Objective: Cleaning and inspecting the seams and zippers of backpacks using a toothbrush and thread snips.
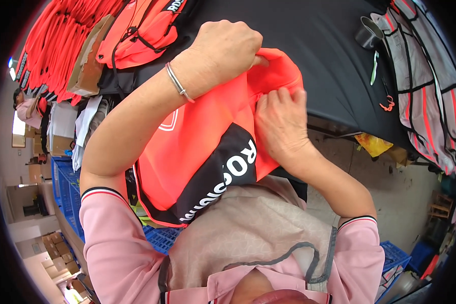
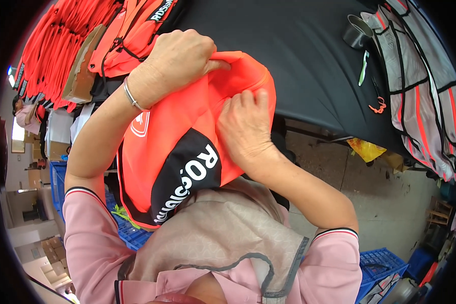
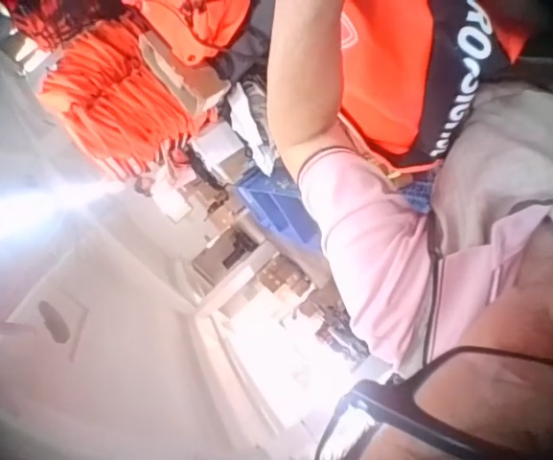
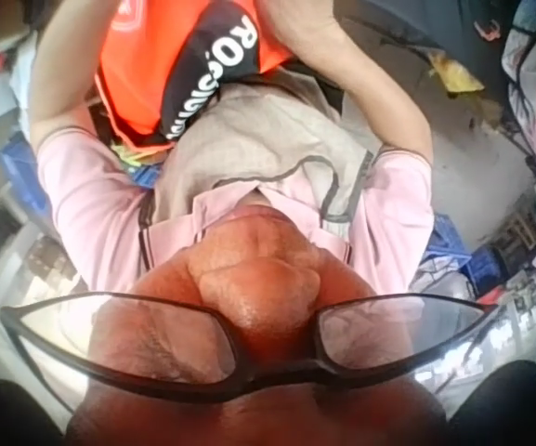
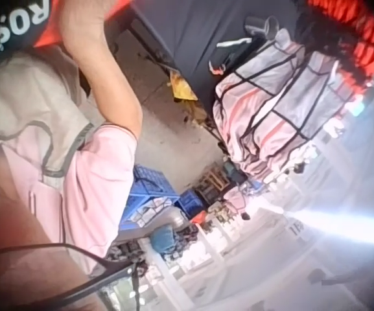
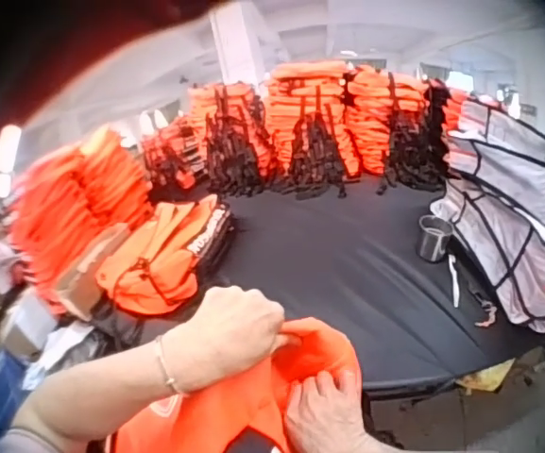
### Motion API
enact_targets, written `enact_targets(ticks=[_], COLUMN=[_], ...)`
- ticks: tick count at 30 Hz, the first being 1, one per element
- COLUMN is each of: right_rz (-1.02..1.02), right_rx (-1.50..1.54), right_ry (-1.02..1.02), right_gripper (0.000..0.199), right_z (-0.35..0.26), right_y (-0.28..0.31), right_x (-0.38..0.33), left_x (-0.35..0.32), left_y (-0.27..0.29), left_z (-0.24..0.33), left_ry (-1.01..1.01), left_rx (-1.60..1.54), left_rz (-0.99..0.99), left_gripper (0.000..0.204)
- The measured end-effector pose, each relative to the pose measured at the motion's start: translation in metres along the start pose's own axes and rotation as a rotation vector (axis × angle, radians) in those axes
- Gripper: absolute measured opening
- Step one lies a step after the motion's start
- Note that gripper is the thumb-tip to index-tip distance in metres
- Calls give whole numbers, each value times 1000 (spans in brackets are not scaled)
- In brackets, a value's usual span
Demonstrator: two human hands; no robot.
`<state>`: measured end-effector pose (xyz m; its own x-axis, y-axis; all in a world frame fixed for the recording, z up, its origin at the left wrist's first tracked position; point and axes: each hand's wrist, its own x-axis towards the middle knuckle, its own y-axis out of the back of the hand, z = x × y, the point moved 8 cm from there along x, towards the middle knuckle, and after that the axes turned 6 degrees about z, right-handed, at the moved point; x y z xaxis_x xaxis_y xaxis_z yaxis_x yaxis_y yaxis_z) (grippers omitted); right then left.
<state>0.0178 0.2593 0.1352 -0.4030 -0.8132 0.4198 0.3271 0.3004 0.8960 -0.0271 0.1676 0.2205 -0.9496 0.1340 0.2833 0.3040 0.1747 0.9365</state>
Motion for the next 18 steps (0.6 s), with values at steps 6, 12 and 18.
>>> enact_targets(ticks=[6, 12, 18], right_rz=[97, -93, 10], right_rx=[278, 954, 834], right_ry=[-35, -179, -51], right_gripper=[9, 18, 8], right_z=[18, 42, 34], right_y=[-11, -13, -12], right_x=[-3, -17, -33], left_x=[13, 30, 40], left_y=[-10, -43, -64], left_z=[19, 60, 70], left_ry=[-161, -338, -342], left_rx=[53, -97, -67], left_rz=[-15, -250, -337], left_gripper=[46, 56, 50])
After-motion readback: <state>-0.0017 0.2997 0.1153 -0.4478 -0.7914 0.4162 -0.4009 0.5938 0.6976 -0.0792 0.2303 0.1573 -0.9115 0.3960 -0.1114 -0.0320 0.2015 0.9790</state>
